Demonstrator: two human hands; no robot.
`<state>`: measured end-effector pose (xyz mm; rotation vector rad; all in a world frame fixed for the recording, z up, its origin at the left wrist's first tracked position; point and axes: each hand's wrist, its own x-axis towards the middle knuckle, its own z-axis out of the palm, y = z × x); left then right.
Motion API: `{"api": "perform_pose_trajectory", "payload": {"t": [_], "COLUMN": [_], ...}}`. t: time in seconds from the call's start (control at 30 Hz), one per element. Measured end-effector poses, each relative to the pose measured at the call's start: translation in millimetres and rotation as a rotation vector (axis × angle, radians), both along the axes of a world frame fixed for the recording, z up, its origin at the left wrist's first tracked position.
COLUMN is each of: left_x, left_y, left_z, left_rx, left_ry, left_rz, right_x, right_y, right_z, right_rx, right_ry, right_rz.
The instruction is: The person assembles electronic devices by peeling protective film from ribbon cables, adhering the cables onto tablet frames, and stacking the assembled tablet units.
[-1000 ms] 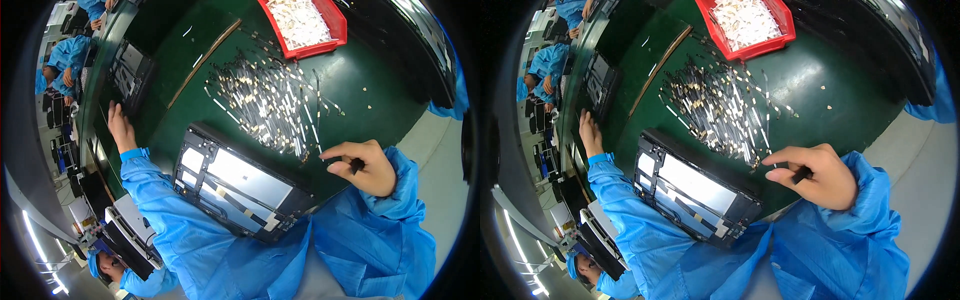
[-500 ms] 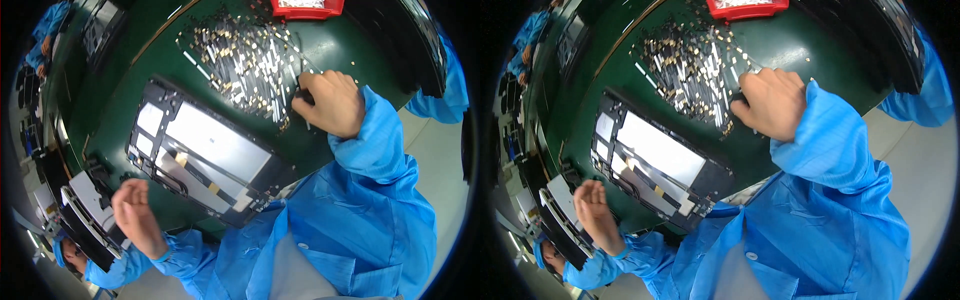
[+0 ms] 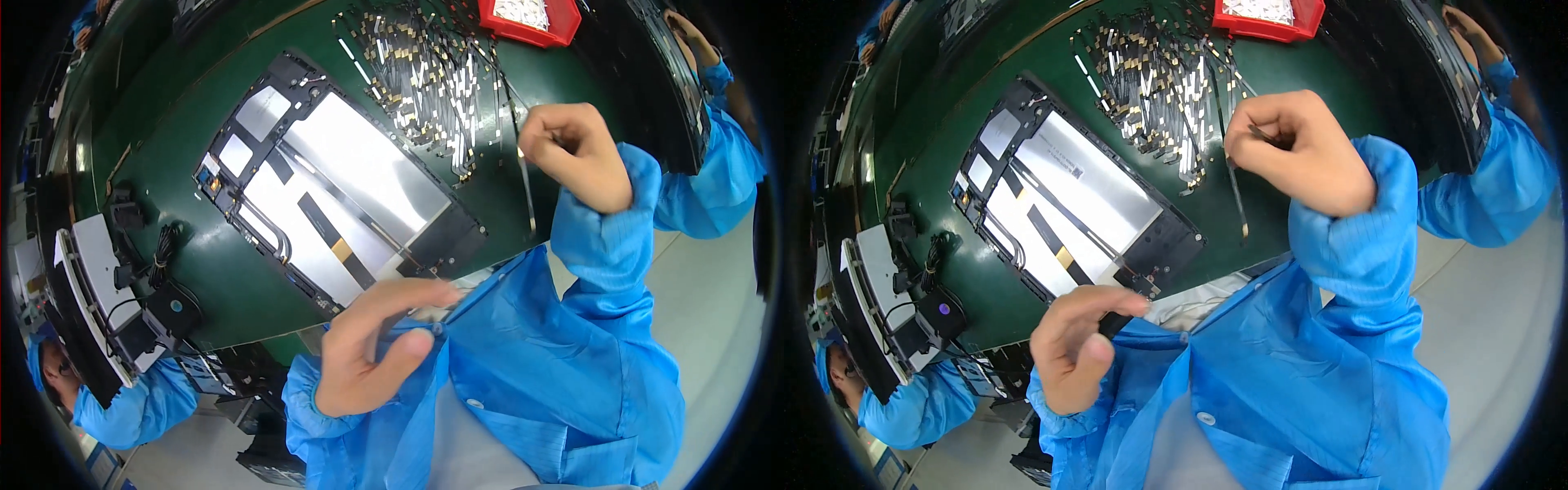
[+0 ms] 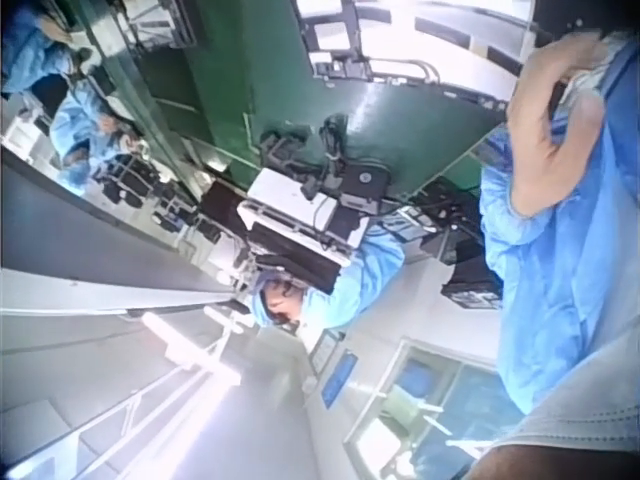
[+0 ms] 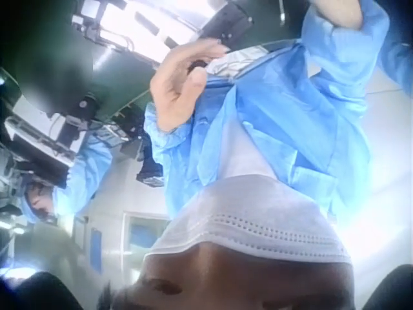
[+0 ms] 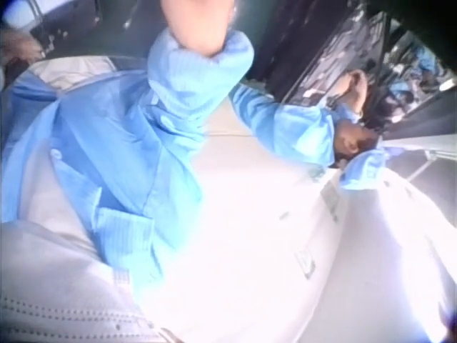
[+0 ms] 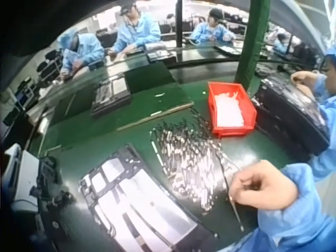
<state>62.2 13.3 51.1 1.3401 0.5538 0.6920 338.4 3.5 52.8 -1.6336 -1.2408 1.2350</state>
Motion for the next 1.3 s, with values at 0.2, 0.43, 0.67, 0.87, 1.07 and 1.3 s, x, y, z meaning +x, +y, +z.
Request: {"api": "perform_pose_trajectory", "payload": {"t": [0.2,0.43,0.67,0.87,1.07,1.3], "left_x": [16,-5,-28,-66,-61,-63], "left_y": [-16,-21,-23,-50,-59,-56], "left_z": [4,3,-4,-27,-25,-16], "left_rx": [-0.315,-0.169,0.316,0.086,-0.184,-0.647], "left_ry": [-0.004,0.124,0.426,0.398,0.237,-0.135], "left_rz": [-0.188,0.099,0.245,0.534,0.401,0.487], "right_x": [-57,-92,-122,-136,-142,-144], "right_y": [-22,-24,-30,-11,0,2], "right_z": [21,18,6,0,-9,-12], "right_rx": [0.48,0.521,0.36,0.275,0.266,0.363], "right_ry": [0.063,-0.03,-0.021,0.04,0.039,-0.064], "right_rz": [0.002,0.233,0.275,0.144,0.198,0.195]}}
